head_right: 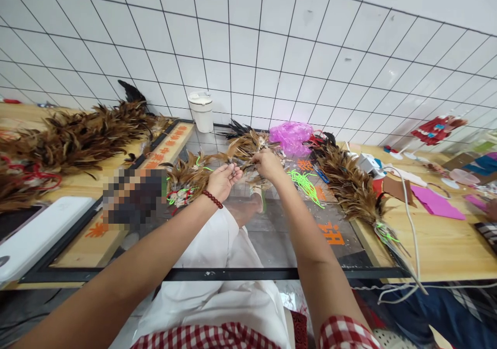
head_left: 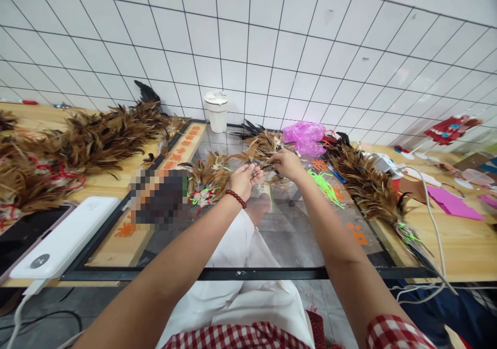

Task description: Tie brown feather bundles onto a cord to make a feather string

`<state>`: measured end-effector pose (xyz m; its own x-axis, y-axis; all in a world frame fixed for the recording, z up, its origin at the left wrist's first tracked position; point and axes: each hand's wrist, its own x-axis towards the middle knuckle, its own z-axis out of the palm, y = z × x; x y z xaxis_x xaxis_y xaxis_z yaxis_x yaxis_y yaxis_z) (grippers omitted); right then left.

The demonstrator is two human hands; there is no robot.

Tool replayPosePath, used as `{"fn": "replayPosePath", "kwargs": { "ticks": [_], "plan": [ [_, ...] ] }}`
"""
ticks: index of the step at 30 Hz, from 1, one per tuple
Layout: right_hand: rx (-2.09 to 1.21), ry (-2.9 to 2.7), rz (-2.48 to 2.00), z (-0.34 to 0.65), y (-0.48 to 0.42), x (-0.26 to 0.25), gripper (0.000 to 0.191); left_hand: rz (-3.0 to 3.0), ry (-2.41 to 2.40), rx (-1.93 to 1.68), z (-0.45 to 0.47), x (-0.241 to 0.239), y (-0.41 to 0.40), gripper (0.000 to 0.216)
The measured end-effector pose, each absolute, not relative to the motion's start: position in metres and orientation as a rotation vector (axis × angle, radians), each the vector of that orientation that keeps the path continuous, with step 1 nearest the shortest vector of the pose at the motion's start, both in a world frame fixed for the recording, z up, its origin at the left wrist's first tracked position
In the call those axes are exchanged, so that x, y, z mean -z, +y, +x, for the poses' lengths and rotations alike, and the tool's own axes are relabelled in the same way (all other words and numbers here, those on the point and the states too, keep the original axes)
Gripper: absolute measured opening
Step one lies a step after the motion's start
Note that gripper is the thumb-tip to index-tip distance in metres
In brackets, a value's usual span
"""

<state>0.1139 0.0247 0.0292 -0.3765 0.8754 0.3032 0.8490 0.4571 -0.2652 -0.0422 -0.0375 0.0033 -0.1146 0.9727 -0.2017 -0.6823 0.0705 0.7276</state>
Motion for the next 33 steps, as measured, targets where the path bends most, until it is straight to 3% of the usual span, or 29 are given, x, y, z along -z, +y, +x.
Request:
{"fn": "replayPosePath", "kwargs": {
  "ticks": [7,11,14,19,33],
  "plan": [
    [-0.128,-2.332,-1.451,0.110,0.020,-0.032,0.012,0.386,0.813,-1.524,-0.042,-0.005,-0.037,0.005],
    [-0.762,-1.916,-1.457,0.115,0.024,-0.041,0.003,0.361,0.817,-1.523,-0.043,-0.006,-0.036,0.007],
    [-1.159,-1.672,-1.361,0.117,0.024,-0.044,0.009,0.366,0.817,-1.517,-0.044,-0.005,-0.036,0.007],
    [-1.033,-1.625,-1.372,0.118,0.025,-0.045,0.022,0.373,0.815,-1.516,-0.044,-0.004,-0.035,0.005],
    [-1.372,-1.674,-1.039,0.102,0.015,-0.041,0.029,0.427,0.852,-1.415,-0.044,-0.007,-0.037,0.005]
  ]
}}
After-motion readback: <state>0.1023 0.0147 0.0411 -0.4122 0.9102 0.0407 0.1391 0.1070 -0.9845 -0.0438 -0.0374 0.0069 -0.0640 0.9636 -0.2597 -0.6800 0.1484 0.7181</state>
